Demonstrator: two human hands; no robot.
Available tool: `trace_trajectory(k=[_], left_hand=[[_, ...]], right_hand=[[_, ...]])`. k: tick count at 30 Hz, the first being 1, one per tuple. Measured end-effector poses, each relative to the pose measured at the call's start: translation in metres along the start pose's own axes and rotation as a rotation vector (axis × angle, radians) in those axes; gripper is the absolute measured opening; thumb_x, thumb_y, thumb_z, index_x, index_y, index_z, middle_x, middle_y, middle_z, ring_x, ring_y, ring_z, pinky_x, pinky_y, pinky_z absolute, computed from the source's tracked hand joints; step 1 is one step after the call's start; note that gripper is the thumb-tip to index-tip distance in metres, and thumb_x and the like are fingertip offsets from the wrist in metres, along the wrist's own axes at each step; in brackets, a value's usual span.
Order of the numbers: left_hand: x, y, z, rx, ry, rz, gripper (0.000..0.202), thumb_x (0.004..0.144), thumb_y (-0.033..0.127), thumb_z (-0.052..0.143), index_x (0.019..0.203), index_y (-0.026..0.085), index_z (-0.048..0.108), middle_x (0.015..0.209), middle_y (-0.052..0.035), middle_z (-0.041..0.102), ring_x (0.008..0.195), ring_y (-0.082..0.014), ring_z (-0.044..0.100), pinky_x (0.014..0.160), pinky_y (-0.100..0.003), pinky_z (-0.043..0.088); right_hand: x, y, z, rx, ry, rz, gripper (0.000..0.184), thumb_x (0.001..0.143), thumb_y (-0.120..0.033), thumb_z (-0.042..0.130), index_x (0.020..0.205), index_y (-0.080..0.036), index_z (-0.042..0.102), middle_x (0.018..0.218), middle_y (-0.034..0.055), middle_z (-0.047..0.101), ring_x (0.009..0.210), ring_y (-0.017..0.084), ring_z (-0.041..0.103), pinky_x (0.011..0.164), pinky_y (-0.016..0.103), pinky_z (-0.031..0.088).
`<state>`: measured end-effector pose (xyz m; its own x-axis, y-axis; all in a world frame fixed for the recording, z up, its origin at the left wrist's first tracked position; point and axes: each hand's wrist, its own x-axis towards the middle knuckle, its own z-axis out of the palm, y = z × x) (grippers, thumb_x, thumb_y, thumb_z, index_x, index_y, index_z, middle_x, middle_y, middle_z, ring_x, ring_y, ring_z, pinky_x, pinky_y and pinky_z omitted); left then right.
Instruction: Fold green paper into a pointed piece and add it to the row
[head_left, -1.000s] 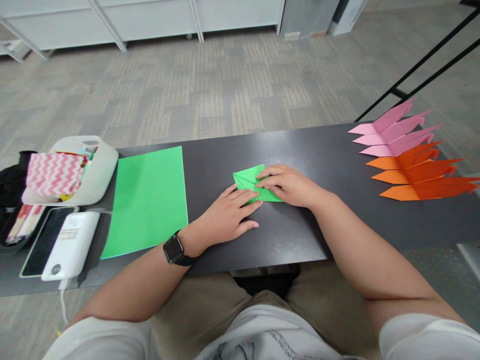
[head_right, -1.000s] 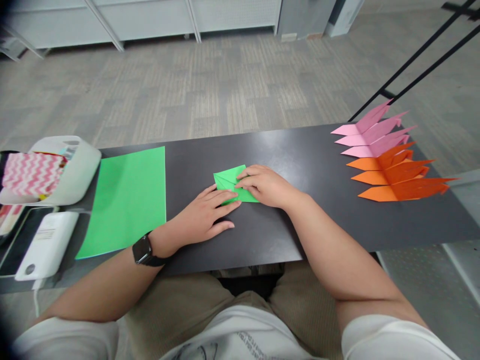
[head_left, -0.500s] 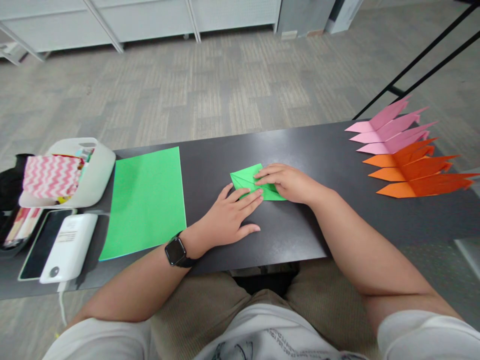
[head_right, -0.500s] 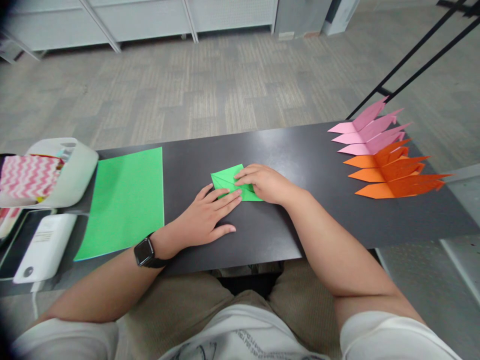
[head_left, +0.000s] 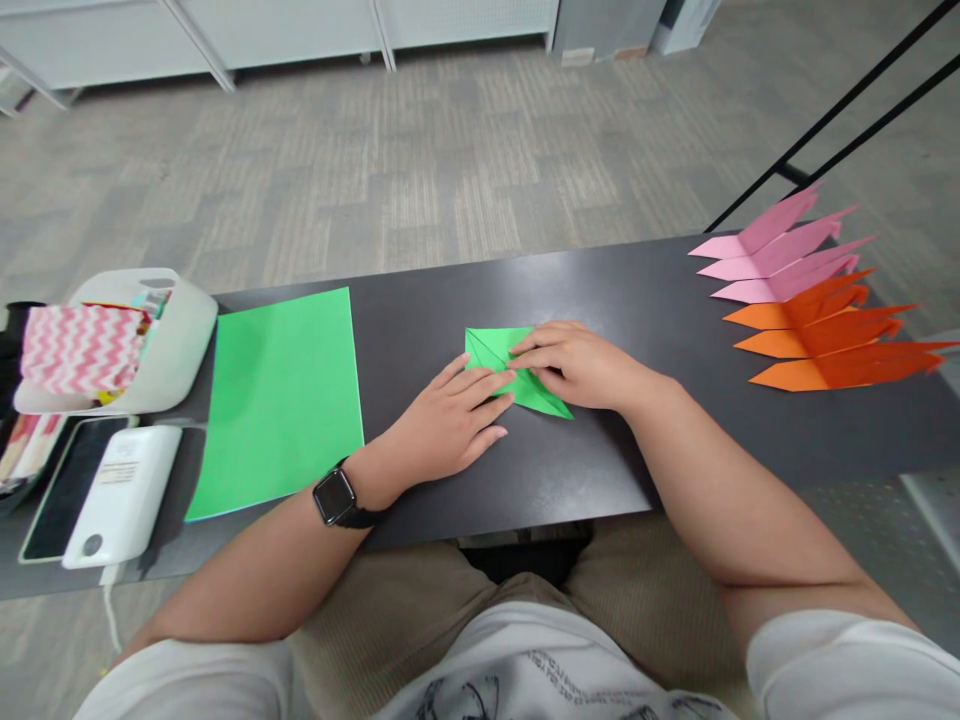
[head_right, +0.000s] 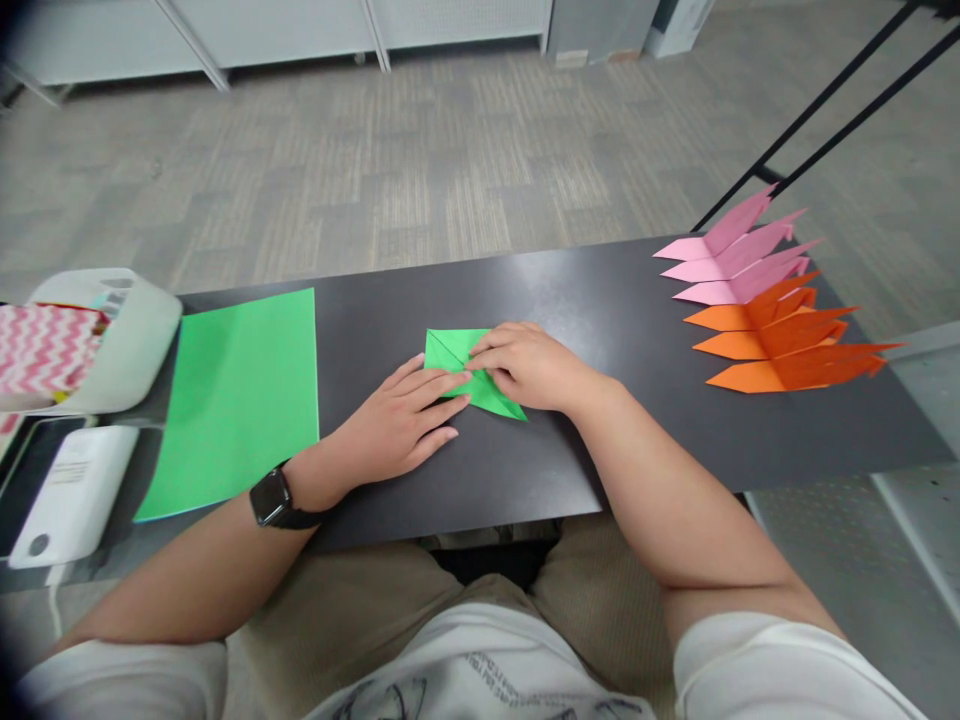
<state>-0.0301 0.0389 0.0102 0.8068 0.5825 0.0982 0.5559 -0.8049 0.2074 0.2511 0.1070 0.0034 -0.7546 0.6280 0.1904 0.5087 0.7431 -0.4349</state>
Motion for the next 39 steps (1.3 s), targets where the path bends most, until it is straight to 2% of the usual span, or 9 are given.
trace_trajectory(k=[2,4,14,17,21,25,31,39], left_hand=[[0.0,0.0,0.001,-0.021,-0.022,0.014,0.048,0.114,0.041,0.049,0.154,0.019,0.063,0.163,-0.0104,0.06,0.15,-0.0271,0.055,0.138,-0.052,0.027],[-0.002,0.001,0.003,-0.032,-0.042,0.017,0.051,0.114,0.043,0.05,0.158,0.019,0.059,0.164,-0.0113,0.058,0.152,-0.0277,0.053,0.137,-0.052,0.029],[-0.008,0.004,0.01,-0.007,-0.044,-0.016,0.058,0.114,0.049,0.048,0.165,0.022,0.052,0.172,-0.0096,0.05,0.156,-0.0295,0.047,0.139,-0.057,0.013],[-0.007,0.006,0.01,-0.018,-0.033,-0.024,0.058,0.114,0.049,0.05,0.166,0.024,0.051,0.171,-0.0099,0.051,0.156,-0.0291,0.048,0.14,-0.057,0.012],[-0.007,0.003,0.01,-0.034,-0.032,-0.024,0.057,0.114,0.046,0.049,0.167,0.025,0.049,0.17,-0.0097,0.052,0.156,-0.0278,0.049,0.141,-0.058,0.008],[-0.005,0.0,0.01,-0.046,-0.034,-0.041,0.055,0.116,0.044,0.046,0.167,0.026,0.049,0.172,-0.0085,0.05,0.161,-0.0267,0.045,0.141,-0.059,0.004],[-0.003,-0.002,0.008,-0.051,-0.054,-0.032,0.054,0.116,0.045,0.046,0.166,0.026,0.05,0.173,-0.0096,0.047,0.163,-0.0278,0.041,0.14,-0.061,0.001],[-0.003,0.005,0.009,-0.026,-0.046,-0.026,0.054,0.114,0.049,0.05,0.163,0.027,0.053,0.173,-0.0117,0.047,0.163,-0.0336,0.04,0.137,-0.07,0.003]], right_hand=[[-0.001,0.0,0.0,0.014,0.006,0.004,0.043,0.101,-0.013,0.056,0.13,-0.032,0.081,0.13,0.0059,0.079,0.118,0.026,0.07,0.106,0.046,0.05],[-0.002,0.003,0.001,0.023,0.002,-0.004,0.047,0.101,-0.011,0.055,0.133,-0.034,0.079,0.133,0.0053,0.078,0.119,0.026,0.07,0.106,0.045,0.049],[-0.001,0.012,0.007,0.003,-0.006,-0.013,0.058,0.09,0.0,0.051,0.12,-0.036,0.084,0.129,0.0027,0.078,0.122,0.025,0.066,0.106,0.045,0.046],[0.0,0.009,0.007,0.008,-0.004,-0.006,0.052,0.094,-0.003,0.051,0.12,-0.034,0.084,0.127,0.004,0.078,0.12,0.025,0.066,0.105,0.046,0.047],[0.0,0.008,0.005,0.023,0.014,0.011,0.036,0.103,-0.017,0.056,0.124,-0.032,0.082,0.122,0.0055,0.079,0.116,0.026,0.067,0.106,0.046,0.047],[-0.003,0.005,0.005,-0.004,0.009,0.05,0.025,0.102,-0.025,0.066,0.121,-0.031,0.082,0.123,0.0071,0.077,0.117,0.028,0.066,0.104,0.047,0.048],[-0.006,-0.001,0.008,-0.05,0.043,0.112,0.025,0.099,-0.026,0.072,0.121,-0.029,0.082,0.123,0.0086,0.077,0.116,0.031,0.065,0.099,0.047,0.047],[-0.008,0.003,0.003,0.012,0.015,0.066,0.025,0.103,-0.029,0.07,0.124,-0.033,0.082,0.126,0.007,0.075,0.12,0.028,0.065,0.105,0.047,0.046]])
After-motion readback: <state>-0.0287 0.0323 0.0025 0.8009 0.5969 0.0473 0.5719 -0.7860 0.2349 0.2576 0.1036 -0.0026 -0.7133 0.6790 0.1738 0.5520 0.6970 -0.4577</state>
